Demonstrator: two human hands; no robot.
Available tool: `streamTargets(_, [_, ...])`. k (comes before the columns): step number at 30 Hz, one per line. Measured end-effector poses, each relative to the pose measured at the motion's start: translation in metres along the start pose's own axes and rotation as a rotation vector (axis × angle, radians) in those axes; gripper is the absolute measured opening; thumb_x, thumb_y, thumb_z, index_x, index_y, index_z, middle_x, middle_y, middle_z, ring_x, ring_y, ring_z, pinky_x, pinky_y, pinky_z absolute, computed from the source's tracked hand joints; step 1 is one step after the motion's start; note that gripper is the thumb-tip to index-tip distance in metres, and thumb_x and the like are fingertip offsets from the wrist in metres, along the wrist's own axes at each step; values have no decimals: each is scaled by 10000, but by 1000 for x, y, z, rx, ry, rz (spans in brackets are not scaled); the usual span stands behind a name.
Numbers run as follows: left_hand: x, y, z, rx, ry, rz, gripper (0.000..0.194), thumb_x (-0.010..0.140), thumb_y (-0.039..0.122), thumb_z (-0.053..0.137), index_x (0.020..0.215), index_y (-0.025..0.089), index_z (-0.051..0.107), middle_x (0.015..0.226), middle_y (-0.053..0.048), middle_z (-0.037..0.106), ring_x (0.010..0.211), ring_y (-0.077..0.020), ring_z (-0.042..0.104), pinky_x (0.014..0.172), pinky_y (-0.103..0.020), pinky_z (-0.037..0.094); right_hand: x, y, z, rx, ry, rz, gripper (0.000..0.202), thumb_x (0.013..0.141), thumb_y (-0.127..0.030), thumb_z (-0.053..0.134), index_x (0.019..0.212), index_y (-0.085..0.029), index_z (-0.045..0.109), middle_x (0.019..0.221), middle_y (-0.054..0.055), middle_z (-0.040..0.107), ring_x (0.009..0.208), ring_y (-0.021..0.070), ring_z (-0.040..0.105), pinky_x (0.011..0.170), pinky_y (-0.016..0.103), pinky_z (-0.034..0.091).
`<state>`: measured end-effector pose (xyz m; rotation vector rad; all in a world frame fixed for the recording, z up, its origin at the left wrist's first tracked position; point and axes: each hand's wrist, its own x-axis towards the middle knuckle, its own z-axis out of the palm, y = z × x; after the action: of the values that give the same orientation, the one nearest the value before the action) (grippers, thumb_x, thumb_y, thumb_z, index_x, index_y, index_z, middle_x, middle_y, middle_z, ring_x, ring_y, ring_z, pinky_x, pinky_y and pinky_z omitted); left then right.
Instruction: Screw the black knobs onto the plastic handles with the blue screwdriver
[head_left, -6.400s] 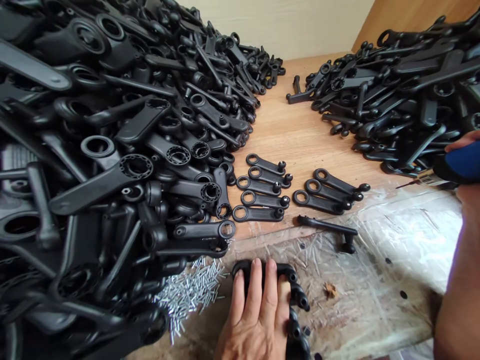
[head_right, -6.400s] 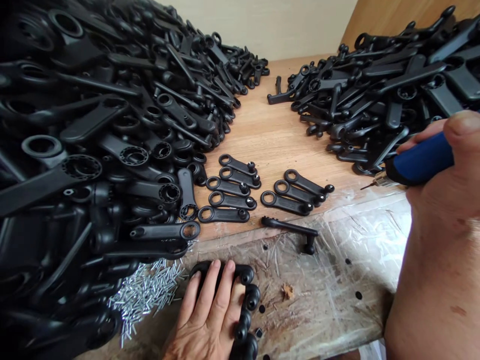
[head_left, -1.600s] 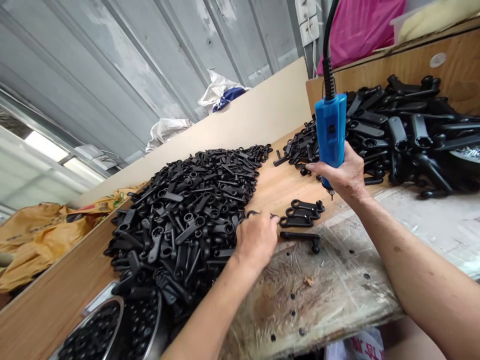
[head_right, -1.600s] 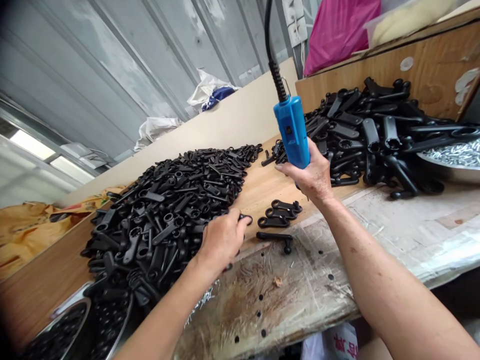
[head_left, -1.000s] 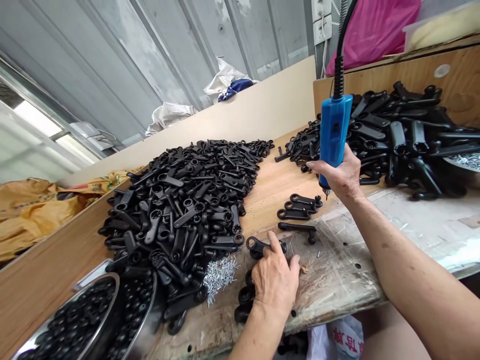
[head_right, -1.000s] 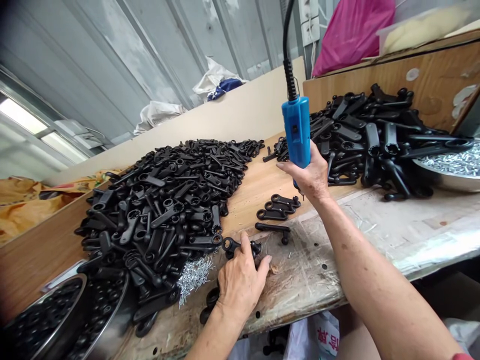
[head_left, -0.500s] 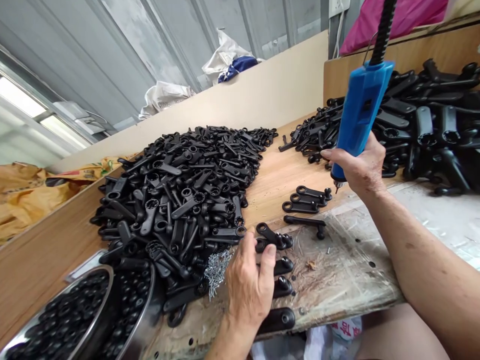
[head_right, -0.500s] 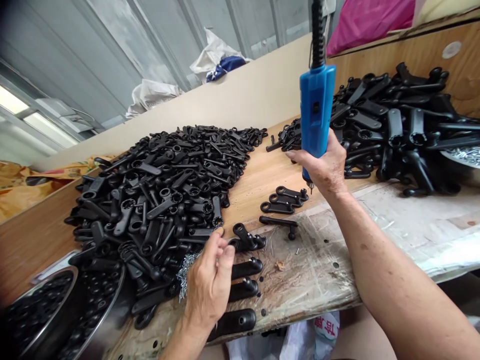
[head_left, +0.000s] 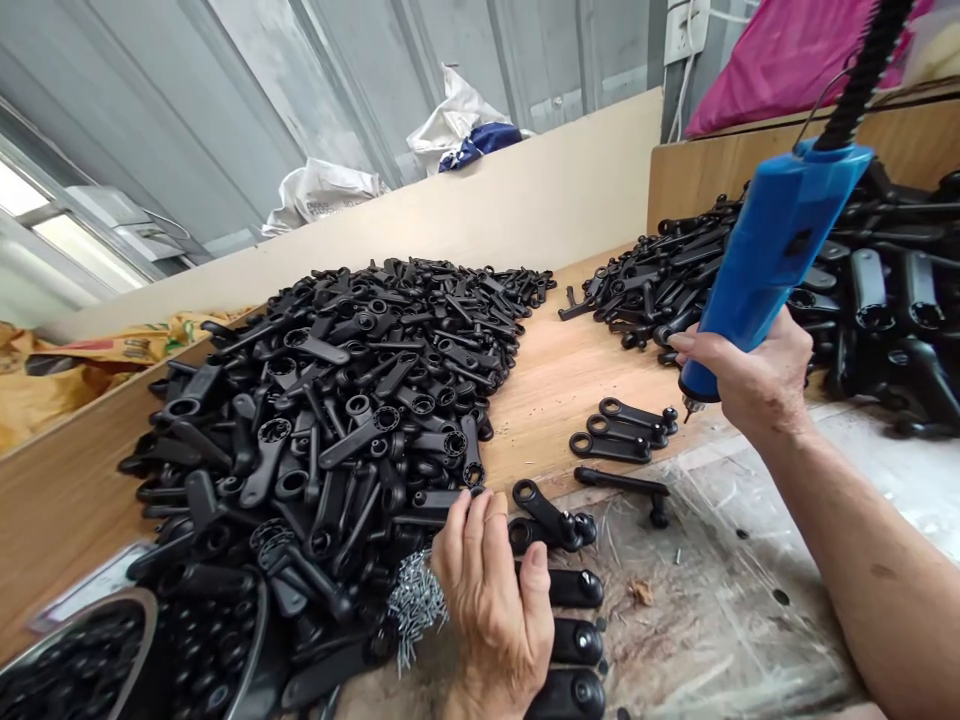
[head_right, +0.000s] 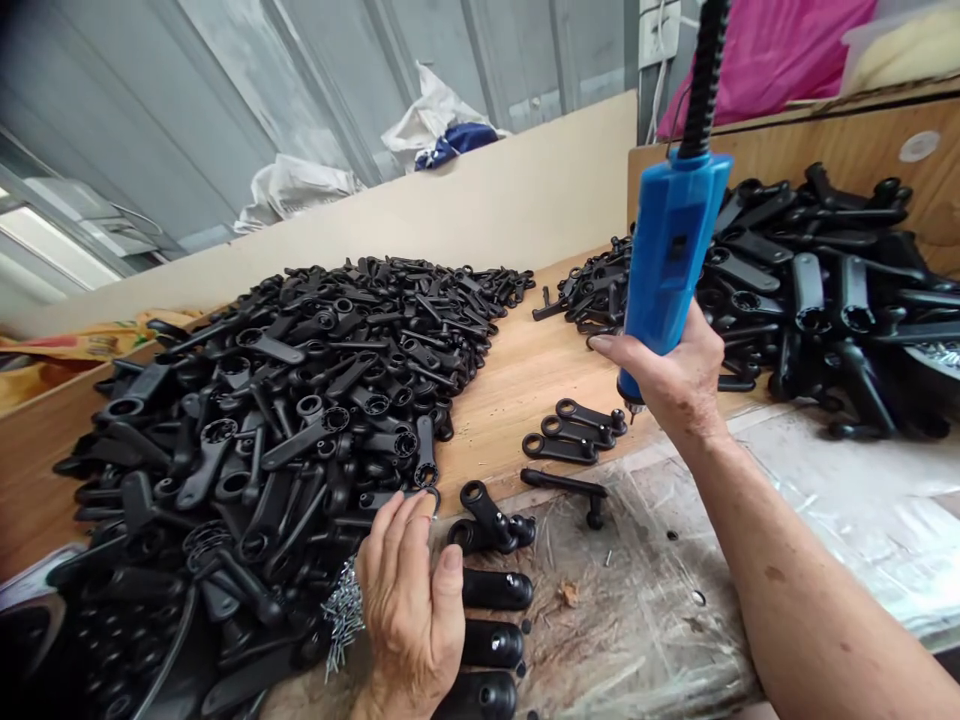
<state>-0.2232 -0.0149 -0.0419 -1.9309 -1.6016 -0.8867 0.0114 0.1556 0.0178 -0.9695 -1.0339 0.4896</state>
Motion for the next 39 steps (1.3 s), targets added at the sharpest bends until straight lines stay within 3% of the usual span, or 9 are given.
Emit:
streamTargets(5, [8, -5, -1, -132, -18, -130, 279, 952, 212, 376, 1198, 154, 495, 1150, -128, 592, 1166, -262, 487, 985, -419, 398, -1, -3, 1, -17, -23, -4, 342, 498, -331, 798, 727, -202, 579, 622, -43, 599, 507, 150, 538, 467, 324, 457])
streamTargets(7, [19, -9, -6, -216, -104, -136, 247, 941, 195, 389, 1128, 175, 549, 1101, -95, 631, 1113, -229, 535, 979, -389, 429, -1, -4, 2, -9, -28, -11, 337, 494, -337, 793, 712, -205, 573, 616, -46, 592, 508, 147, 536, 474, 327, 463])
streamTargets(12, [58, -15, -8, -301, -754, 50, 481, 764, 25, 386, 1159, 186, 608, 1256, -65, 598, 1234, -243, 443, 1050, -439, 360, 0, -4, 3, 24, -25, -15, 350, 480, -340, 798, 723, -209, 583, 622, -43, 597, 501, 145, 541, 465, 323, 460])
streamTargets(15, [75, -16, 0, -303, -941, 116, 565, 674, -14, 397, 1110, 239, 653, 1229, -4, 627, 1207, -221, 463, 1031, -401, 371, -1, -5, 3, 15, -17, -13, 352, 483, -334, 802, 724, -207, 580, 614, -46, 592, 492, 144, 535, 464, 328, 460])
streamTargets(20, [92, -17, 7, -321, -1071, 138, 528, 662, -16, 429, 1017, 273, 693, 1052, 6, 693, 1106, -201, 514, 994, -350, 374, -1, -6, 3, 39, -22, -6, 373, 484, -324, 818, 751, -193, 592, 612, -34, 584, 506, 150, 528, 459, 323, 447])
streamTargets(25, [104, -22, 8, -406, -1220, 99, 530, 614, -20, 465, 1008, 249, 698, 1042, -13, 680, 1046, -203, 549, 947, -311, 376, -2, -6, 4, 52, -37, -38, 372, 496, -315, 801, 776, -198, 585, 625, -39, 586, 500, 139, 532, 450, 304, 443])
streamTargets(31, [107, -36, 11, -640, -1385, -57, 353, 629, 48, 495, 889, 172, 699, 803, 18, 653, 773, -156, 579, 714, -232, 424, -3, -8, 6, 69, -19, -33, 372, 473, -328, 810, 717, -200, 561, 610, -35, 580, 495, 154, 547, 468, 329, 448])
streamTargets(34, [106, -44, 12, -773, -1419, -142, 301, 639, 88, 496, 854, 167, 690, 714, 41, 609, 690, -131, 533, 653, -218, 398, -3, -8, 8, 80, -3, -20, 350, 460, -311, 805, 677, -215, 548, 577, -36, 570, 470, 156, 535, 448, 336, 445])
streamTargets(39, [108, -55, 12, -960, -1404, -248, 280, 659, 161, 507, 883, 165, 676, 741, 34, 611, 712, -129, 531, 686, -222, 410, -1, -7, 9, 47, 9, 18, 282, 450, -256, 783, 632, -218, 572, 562, -22, 596, 452, 166, 536, 439, 350, 438])
